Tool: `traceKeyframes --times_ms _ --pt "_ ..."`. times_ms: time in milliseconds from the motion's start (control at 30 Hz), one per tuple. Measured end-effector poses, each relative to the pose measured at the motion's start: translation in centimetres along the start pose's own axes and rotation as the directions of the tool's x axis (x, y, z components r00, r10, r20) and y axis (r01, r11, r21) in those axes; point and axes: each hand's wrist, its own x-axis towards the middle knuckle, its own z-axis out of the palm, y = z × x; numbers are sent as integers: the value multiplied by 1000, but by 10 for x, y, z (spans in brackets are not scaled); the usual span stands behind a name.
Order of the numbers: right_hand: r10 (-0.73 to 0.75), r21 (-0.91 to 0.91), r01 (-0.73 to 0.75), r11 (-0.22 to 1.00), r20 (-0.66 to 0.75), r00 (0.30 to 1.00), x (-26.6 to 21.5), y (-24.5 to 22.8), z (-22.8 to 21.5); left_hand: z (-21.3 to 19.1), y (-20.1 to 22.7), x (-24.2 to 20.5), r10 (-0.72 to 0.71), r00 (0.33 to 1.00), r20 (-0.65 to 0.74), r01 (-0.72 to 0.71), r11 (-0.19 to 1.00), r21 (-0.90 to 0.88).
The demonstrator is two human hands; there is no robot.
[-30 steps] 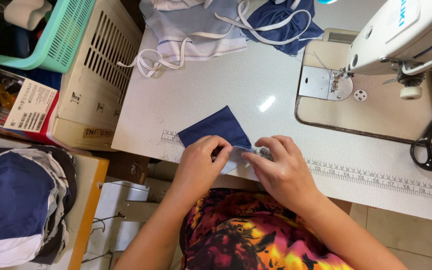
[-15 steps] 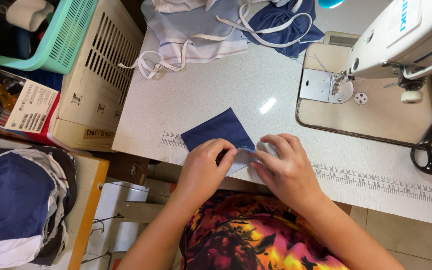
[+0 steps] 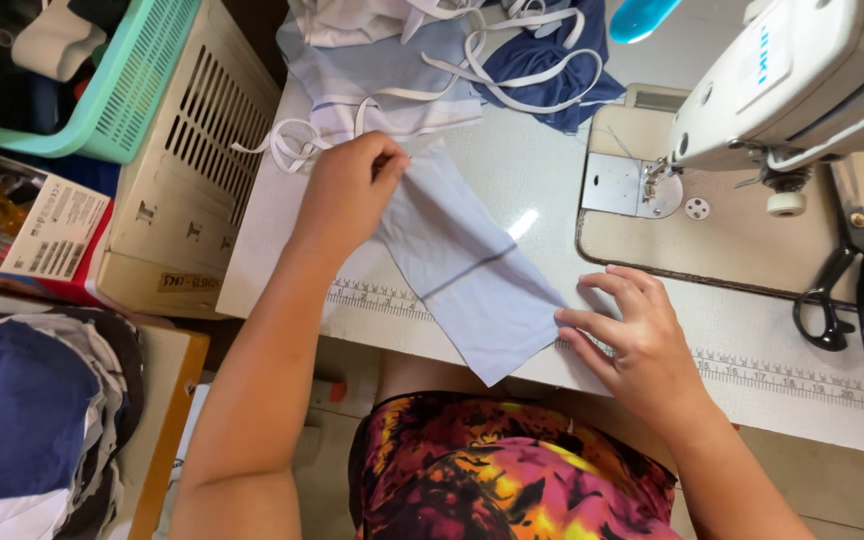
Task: Cutting strips of blue fabric with scissors and aligning them with a larger fabric piece on a sewing table
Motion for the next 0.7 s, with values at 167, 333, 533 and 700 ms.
traceKeyframes --times_ms 167,333,533,700 --pt "-5 -27 4 1000 -34 999 0 7 5 55 -19 38 146 989 -25 -143 986 85" --pt "-12 -25 10 1000 -71 997 0 8 8 49 3 31 312 935 -170 -260 927 270" --pt "-40 55 40 998 12 999 7 1 -5 33 51 -44 212 974 74 -208 976 -59" --pt "-54 97 53 994 3 999 12 -4 -9 46 83 -109 353 876 328 -305 934 -187"
